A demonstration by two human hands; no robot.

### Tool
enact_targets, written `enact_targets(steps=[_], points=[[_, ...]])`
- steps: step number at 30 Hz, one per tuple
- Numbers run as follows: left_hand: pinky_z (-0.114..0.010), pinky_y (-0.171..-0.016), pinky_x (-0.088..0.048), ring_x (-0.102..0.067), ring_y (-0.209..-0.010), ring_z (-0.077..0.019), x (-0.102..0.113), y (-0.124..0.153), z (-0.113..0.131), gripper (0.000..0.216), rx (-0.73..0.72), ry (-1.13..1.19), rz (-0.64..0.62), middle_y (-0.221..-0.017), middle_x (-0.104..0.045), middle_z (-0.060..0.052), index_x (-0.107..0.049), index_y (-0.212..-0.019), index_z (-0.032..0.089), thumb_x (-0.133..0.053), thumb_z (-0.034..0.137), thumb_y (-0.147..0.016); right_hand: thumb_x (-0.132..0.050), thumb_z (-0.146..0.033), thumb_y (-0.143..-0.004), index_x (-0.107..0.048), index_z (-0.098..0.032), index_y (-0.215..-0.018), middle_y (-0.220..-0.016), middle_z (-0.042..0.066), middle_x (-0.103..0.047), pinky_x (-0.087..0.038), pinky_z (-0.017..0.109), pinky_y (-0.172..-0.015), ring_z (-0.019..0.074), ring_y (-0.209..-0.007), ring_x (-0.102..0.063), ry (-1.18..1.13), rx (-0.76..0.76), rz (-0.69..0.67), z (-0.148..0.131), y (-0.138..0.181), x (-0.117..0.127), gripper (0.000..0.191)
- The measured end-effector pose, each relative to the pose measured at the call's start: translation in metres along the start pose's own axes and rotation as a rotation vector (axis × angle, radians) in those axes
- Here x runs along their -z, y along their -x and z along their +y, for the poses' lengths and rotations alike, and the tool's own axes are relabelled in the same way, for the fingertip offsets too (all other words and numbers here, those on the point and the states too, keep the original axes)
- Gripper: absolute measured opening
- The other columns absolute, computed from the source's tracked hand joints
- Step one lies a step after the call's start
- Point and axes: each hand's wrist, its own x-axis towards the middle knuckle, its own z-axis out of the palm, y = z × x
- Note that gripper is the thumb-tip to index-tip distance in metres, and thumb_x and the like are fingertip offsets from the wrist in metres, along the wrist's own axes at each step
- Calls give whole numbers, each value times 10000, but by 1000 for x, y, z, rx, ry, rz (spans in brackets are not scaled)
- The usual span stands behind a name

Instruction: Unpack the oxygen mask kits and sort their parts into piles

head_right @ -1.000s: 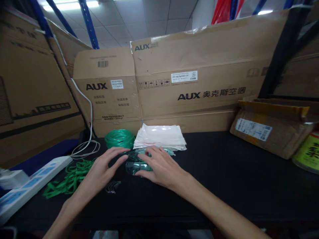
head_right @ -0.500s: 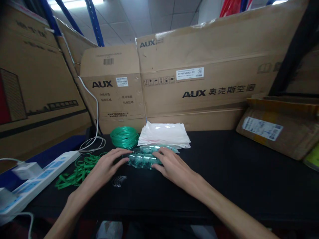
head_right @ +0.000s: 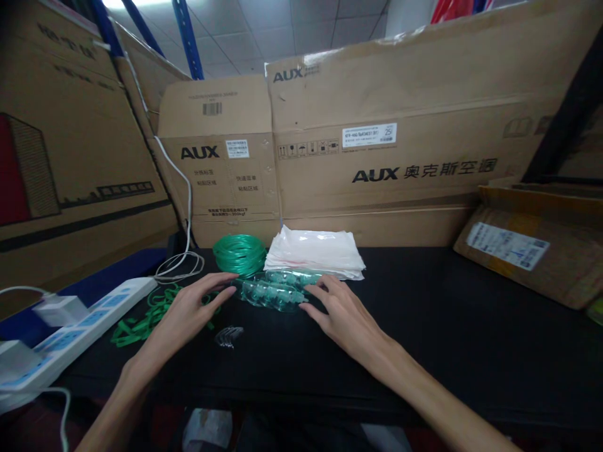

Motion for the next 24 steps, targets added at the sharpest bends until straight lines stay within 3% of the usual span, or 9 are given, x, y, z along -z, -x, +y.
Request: enact_targets(steps=[7,17,24], points=[[-395,-933,-576,-712,-1044,-243,-4,-4,0,359,1,6,20,-1200,-724,-49,-688,-1198,251,-551,474,-952,-607,-286,-971,-749,-187,-1060,-994,94,-699,-561,407,-852,250,-930,-677,-73,-111,13,12,12,12,195],[-367,-909,-597,-740,-992,-232,-5,-11,-5,351,5,120,-62,-1149,-735,-48,-715,-1116,239,-606,499,-907,-675,-292,-934,-735,-161,-1051,-954,78,-695,-540,348,-826,236,-915,-678,-171,-129,-36,5,9,-6,186],[-370,-944,-580,-730,-1023,-230,-5,-16,-4,309,34,135,-63,-1150,-744,-37,-727,-1097,247,-599,466,-920,-596,-261,-985,-722,-165,-971,-931,68,-705,-539,329,-808,210,-868,-683,-172,-132,-61,-2,2,-7,160]])
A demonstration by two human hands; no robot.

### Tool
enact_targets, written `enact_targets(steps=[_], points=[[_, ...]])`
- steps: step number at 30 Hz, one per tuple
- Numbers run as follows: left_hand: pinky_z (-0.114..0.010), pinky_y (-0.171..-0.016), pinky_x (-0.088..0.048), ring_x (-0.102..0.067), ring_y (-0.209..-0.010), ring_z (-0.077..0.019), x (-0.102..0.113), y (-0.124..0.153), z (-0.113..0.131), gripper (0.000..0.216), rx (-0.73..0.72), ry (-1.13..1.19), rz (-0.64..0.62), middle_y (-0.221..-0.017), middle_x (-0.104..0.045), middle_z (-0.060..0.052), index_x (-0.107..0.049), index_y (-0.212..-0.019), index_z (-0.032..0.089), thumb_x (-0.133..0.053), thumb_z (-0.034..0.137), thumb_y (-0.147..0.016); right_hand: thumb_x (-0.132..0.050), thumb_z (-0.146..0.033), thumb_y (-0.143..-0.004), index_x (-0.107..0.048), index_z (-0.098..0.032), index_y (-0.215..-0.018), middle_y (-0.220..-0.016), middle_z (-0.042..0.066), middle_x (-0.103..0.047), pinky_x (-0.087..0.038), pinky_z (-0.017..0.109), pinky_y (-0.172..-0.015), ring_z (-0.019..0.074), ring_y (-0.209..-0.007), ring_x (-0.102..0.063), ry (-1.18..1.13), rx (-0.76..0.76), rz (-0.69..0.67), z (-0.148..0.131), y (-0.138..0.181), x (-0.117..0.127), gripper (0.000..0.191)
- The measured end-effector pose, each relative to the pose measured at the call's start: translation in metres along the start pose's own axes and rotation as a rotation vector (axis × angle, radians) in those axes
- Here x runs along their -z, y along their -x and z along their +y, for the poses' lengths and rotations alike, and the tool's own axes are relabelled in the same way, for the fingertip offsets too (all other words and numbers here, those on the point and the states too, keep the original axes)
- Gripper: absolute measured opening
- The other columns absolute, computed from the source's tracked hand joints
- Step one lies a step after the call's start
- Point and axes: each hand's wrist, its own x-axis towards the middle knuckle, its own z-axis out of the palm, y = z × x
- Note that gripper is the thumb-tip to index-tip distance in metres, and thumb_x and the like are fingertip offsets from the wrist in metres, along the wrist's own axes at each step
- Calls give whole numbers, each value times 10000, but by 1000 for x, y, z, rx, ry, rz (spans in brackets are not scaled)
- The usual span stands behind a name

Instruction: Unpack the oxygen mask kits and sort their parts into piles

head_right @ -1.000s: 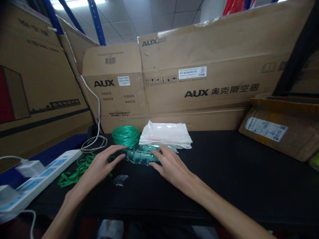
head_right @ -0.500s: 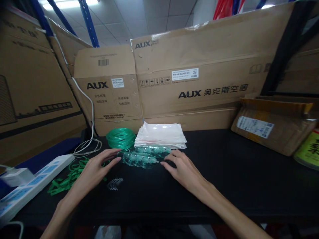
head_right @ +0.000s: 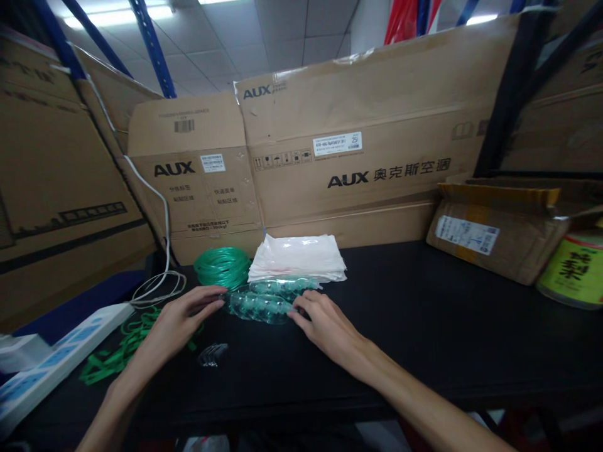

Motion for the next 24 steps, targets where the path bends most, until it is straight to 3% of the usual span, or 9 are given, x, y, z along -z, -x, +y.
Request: enact_targets(steps=[5,10,13,18,24], points=[[-386,-930,-581,-718,-1035,-237,-3,0,3,329,-54,-79,57,-1152,-737,-47,-721,-1101,247,-564,485,-937,-596,-258,-980,-727,-158,-991,-926,83,-703,-541,363,-803,237,-874,-686,26,-30,16,1,2,-4,166],[-457,-1044,-498,-638,-1173,-263,-7,8,20,356,-169,-233,152,-1241,-679,-76,-670,-1194,242,-540,482,-966,-620,-299,-964,-730,-177,-1057,-1026,95,-706,-544,386,-865,254,-962,-683,31,-58,103,11,13,10,189],[-455,-1095,-458,-570,-1272,-254,-18,7,39,361,-260,-293,42,-1348,-619,-72,-625,-1275,263,-594,430,-957,-614,-277,-959,-729,-152,-1060,-1039,112,-705,-555,397,-852,260,-940,-687,65,-75,187,26,8,23,199],[-543,-1202,-306,-418,-1437,-267,-53,-8,55,641,-382,-411,-184,-1542,-475,-78,-447,-1471,291,-707,374,-892,-633,-275,-936,-683,-138,-1209,-1145,147,-687,-525,443,-958,285,-1069,-664,102,-34,183,46,-16,29,310],[-596,-1220,-218,-305,-1503,-252,-72,-17,53,627,-428,-505,-266,-1601,-392,-79,-317,-1552,276,-560,391,-986,-621,-228,-947,-658,-166,-1205,-1189,141,-688,-488,436,-1015,261,-1142,-634,85,-1,131,45,-22,18,268]])
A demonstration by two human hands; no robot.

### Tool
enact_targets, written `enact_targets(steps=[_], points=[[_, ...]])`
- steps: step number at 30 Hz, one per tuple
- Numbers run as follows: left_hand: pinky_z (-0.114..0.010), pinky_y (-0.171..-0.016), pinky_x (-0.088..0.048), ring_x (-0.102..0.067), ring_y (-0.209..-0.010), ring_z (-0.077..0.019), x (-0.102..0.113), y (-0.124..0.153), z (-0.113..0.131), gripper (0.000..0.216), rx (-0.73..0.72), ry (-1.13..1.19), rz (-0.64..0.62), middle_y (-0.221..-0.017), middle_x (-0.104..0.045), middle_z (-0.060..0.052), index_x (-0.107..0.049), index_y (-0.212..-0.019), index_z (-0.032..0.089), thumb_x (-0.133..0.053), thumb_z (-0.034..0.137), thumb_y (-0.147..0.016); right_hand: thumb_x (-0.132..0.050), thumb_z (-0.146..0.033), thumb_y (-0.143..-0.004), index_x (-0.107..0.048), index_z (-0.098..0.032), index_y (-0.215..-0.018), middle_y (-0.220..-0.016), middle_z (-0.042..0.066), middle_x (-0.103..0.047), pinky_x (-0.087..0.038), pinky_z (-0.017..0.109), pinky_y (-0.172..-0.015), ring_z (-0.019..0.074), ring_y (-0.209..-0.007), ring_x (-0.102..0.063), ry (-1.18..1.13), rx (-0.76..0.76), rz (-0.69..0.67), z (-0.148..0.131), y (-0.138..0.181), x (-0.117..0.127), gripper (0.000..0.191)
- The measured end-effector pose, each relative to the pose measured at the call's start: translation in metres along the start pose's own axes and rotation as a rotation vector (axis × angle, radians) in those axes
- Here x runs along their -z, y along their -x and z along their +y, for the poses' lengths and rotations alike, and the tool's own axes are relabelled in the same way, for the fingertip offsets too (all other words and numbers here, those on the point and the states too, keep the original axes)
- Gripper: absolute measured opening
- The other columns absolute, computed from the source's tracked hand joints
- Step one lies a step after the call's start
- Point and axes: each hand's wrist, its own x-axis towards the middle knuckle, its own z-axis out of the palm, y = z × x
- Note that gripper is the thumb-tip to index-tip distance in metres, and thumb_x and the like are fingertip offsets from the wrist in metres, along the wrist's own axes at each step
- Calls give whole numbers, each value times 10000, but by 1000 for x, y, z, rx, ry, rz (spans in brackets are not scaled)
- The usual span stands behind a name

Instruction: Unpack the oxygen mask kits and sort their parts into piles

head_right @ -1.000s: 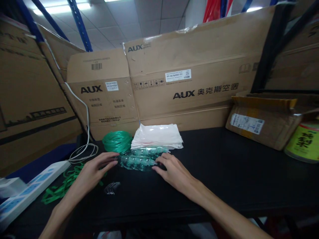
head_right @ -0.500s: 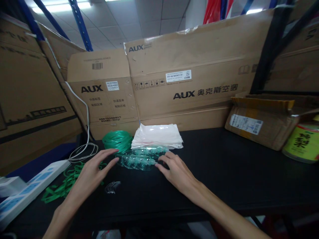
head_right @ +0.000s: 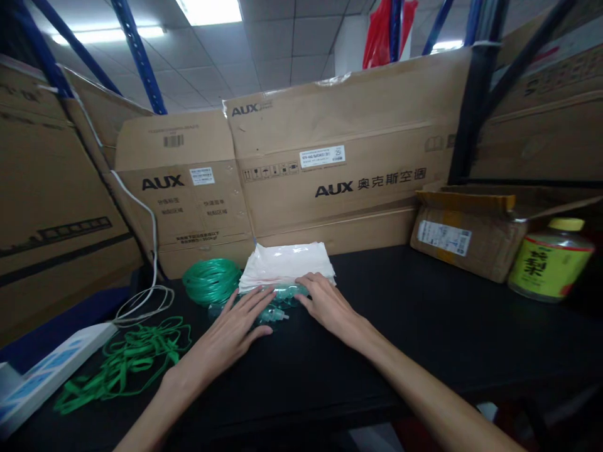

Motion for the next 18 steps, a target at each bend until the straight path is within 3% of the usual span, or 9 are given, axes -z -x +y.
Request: enact_targets(steps=[6,12,18], points=[[-617,-1210,-211,-314,-1498,-268,1,-4,3,578,15,6,-9,-1602,-383,-88,-335,-1545,274,-523,368,-1006,-618,-211,-952,-600,-183,-1170,-1065,99,-670,-515,389,-922,222,-990,-653,-61,-5,-53,0,4,1,220],[-608,-1206,-233,-354,-1480,-259,3,-5,4,562,31,-4,-14,-1595,-400,-84,-366,-1525,261,-539,355,-999,-635,-210,-924,-601,-196,-1135,-1107,87,-677,-480,383,-952,233,-1062,-615,-131,-10,-59,6,-1,-3,215],[-619,-1193,-256,-386,-1462,-268,5,-5,6,549,51,-1,-7,-1575,-437,-84,-387,-1509,260,-554,330,-991,-613,-168,-892,-614,-193,-1090,-1069,71,-705,-494,350,-903,211,-991,-655,-226,-56,-60,6,-4,-3,199]])
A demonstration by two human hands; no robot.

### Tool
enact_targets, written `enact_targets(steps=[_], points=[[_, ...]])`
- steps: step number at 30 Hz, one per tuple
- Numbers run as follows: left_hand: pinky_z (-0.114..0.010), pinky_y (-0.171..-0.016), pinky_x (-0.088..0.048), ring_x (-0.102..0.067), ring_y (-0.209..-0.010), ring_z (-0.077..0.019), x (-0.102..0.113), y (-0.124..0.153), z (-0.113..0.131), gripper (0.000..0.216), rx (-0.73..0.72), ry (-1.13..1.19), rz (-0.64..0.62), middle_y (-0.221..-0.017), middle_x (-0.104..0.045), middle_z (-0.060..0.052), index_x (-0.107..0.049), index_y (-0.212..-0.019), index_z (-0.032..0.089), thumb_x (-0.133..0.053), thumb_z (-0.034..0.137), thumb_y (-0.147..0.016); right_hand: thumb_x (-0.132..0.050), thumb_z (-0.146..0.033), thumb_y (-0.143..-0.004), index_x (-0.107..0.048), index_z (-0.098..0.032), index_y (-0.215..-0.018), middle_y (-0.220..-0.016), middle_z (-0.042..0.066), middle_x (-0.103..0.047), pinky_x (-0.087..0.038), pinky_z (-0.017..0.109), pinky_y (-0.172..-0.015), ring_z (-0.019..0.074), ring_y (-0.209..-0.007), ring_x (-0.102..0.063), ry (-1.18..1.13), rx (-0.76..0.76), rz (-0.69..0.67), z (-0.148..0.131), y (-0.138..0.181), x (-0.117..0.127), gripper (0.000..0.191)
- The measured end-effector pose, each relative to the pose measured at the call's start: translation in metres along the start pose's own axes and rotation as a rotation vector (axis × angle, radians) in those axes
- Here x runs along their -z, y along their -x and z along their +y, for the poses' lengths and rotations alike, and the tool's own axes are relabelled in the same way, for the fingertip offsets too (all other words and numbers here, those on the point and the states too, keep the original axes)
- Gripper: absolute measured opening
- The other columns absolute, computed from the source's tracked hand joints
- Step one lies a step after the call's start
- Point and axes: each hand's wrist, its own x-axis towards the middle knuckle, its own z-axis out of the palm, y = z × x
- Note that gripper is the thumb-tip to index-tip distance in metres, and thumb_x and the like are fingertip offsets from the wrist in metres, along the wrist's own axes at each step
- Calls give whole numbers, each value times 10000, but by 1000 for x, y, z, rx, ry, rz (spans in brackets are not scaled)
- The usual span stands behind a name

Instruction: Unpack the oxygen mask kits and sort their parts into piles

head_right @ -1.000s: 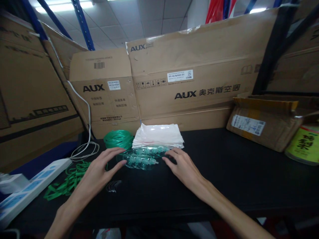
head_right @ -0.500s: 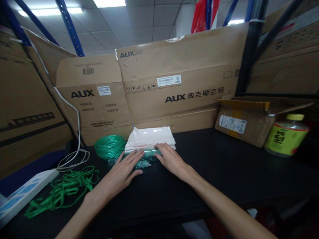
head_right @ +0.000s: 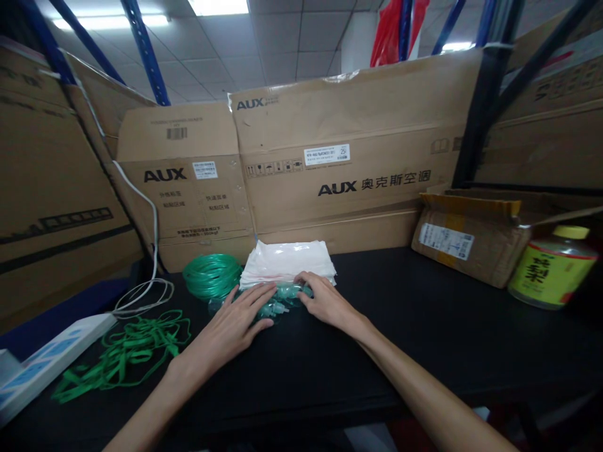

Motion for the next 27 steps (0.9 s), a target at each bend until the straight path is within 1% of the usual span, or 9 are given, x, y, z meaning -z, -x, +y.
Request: enact_targets(steps=[3,6,10,14,17,20,22,24,27], points=[[-626,-1194,-249,-352,-1480,-268,-4,-1,-1,578,-8,-13,-1,-1599,-398,-74,-351,-1531,263,-551,330,-993,-608,-168,-875,-616,-201,-1061,-1039,63,-711,-502,351,-875,210,-954,-665,-40,-33,12,0,1,-1,189],[-619,-1205,-231,-329,-1491,-266,-7,0,-3,582,-18,-26,3,-1615,-366,-68,-333,-1543,269,-537,334,-1001,-598,-207,-875,-610,-216,-1040,-1031,62,-702,-508,365,-846,220,-935,-661,-68,-75,53,-1,2,-3,166],[-615,-1212,-221,-327,-1493,-257,-6,0,-2,565,-6,-37,-4,-1612,-373,-62,-348,-1534,262,-531,341,-1006,-574,-289,-904,-588,-234,-1042,-1059,70,-681,-513,383,-832,237,-948,-650,-110,-121,144,-6,4,1,149],[-617,-1212,-224,-346,-1484,-256,-3,-1,2,562,10,-46,10,-1599,-398,-60,-369,-1522,255,-550,338,-996,-563,-396,-931,-560,-240,-1087,-1126,90,-662,-526,382,-826,243,-975,-655,-181,-170,221,-15,17,9,220],[-629,-1208,-222,-368,-1472,-266,-1,-1,5,566,24,-39,22,-1583,-424,-73,-396,-1507,239,-581,324,-979,-537,-475,-946,-523,-235,-1122,-1033,78,-676,-543,353,-778,235,-935,-669,-311,-224,219,-26,34,14,298],[-640,-1205,-219,-361,-1476,-272,2,0,8,590,19,-21,22,-1586,-419,-77,-403,-1502,229,-618,289,-956,-578,-533,-921,-520,-226,-1132,-909,39,-681,-545,320,-748,209,-840,-665,-524,-346,160,-42,56,17,377],[-631,-1208,-217,-349,-1481,-275,7,1,8,607,8,0,34,-1595,-403,-79,-407,-1500,234,-640,302,-944,-590,-548,-915,-543,-227,-1133,-902,30,-681,-544,312,-772,205,-850,-667,-573,-395,138,-51,70,17,390],[-611,-1214,-222,-370,-1470,-267,17,4,6,583,7,32,82,-1585,-422,-72,-420,-1492,253,-629,336,-954,-582,-548,-923,-580,-235,-1144,-987,45,-693,-542,319,-832,222,-948,-674,-557,-399,126,-58,82,15,384],[-529,-1190,-322,-498,-1372,-229,39,18,0,395,65,108,243,-1470,-564,-48,-535,-1393,267,-534,356,-1007,-564,-506,-954,-639,-258,-1170,-1193,65,-676,-492,348,-990,242,-1149,-630,-444,-309,119,-62,94,8,337]])
